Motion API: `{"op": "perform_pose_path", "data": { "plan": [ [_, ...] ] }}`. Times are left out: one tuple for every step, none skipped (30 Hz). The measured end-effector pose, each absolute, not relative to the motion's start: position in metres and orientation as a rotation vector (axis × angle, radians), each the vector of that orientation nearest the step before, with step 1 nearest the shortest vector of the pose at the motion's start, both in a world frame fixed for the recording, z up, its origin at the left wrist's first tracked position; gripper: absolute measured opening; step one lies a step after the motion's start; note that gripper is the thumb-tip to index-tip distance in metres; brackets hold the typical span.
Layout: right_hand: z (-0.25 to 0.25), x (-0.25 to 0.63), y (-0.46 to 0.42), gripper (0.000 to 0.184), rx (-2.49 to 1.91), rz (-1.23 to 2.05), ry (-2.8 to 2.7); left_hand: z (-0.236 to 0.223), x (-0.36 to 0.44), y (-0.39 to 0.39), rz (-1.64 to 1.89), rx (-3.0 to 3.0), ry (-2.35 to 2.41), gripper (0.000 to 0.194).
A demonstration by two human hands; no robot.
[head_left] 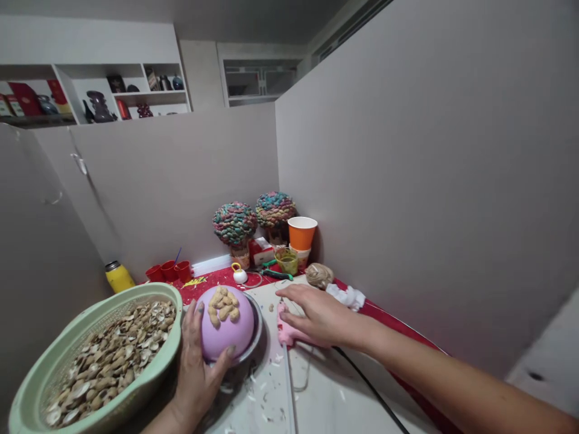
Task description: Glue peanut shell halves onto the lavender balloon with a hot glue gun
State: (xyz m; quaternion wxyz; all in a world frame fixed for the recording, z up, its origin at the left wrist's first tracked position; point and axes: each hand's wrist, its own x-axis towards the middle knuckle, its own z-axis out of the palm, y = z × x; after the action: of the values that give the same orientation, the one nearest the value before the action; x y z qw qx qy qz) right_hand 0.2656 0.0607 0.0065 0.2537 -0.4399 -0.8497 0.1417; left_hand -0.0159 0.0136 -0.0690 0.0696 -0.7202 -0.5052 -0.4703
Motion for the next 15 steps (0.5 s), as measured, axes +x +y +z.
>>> {"op": "perform_pose_path", "data": {
  "plan": [
    [0.002, 0.272, 0.054, 0.043, -1.251, 0.348, -2.349, -0.069, -0.016, 0.014, -1.417, -2.175, -1.516, 0.081],
    [-0.003, 0.276, 0.048, 0.041, -1.300, 0.319, -2.385, -0.068, -0.016, 0.014, -1.418, -2.180, -1.519, 0.081],
    [-0.007, 0.279, 0.043, 0.039, -1.340, 0.299, -2.417, -0.068, -0.017, 0.015, -1.419, -2.185, -1.524, 0.082],
    [-0.012, 0.279, 0.040, 0.036, -1.372, 0.288, -2.444, -0.068, -0.017, 0.015, -1.419, -2.188, -1.527, 0.082],
    [-0.016, 0.279, 0.037, 0.033, -1.397, 0.282, -2.466, -0.068, -0.016, 0.014, -1.417, -2.189, -1.527, 0.082],
    [-0.020, 0.278, 0.036, 0.030, -1.417, 0.279, -2.481, -0.068, -0.016, 0.014, -1.415, -2.187, -1.526, 0.082],
    [-0.024, 0.276, 0.036, 0.027, -1.432, 0.277, -2.490, -0.068, -0.016, 0.014, -1.412, -2.184, -1.526, 0.082],
    [-0.028, 0.273, 0.037, 0.025, -1.444, 0.275, -2.493, -0.069, -0.016, 0.014, -1.409, -2.178, -1.526, 0.082],
    [-0.031, 0.271, 0.038, 0.024, -1.455, 0.271, -2.491, -0.069, -0.016, 0.014, -1.407, -2.171, -1.527, 0.083],
    [-0.035, 0.269, 0.039, 0.023, -1.462, 0.267, -2.485, -0.070, -0.016, 0.014, -1.406, -2.163, -1.529, 0.083],
    [-0.038, 0.268, 0.041, 0.022, -1.467, 0.262, -2.477, -0.071, -0.015, 0.014, -1.406, -2.155, -1.533, 0.083],
    [-0.041, 0.267, 0.042, 0.023, -1.467, 0.260, -2.467, -0.072, -0.015, 0.014, -1.407, -2.147, -1.537, 0.083],
    [-0.044, 0.266, 0.043, 0.026, -1.463, 0.260, -2.453, -0.072, -0.015, 0.014, -1.408, -2.142, -1.539, 0.082],
    [-0.047, 0.267, 0.044, 0.029, -1.455, 0.262, -2.438, -0.073, -0.015, 0.015, -1.410, -2.138, -1.541, 0.082],
    [-0.050, 0.267, 0.045, 0.034, -1.445, 0.266, -2.417, -0.074, -0.015, 0.014, -1.412, -2.138, -1.541, 0.083]
  ]
}}
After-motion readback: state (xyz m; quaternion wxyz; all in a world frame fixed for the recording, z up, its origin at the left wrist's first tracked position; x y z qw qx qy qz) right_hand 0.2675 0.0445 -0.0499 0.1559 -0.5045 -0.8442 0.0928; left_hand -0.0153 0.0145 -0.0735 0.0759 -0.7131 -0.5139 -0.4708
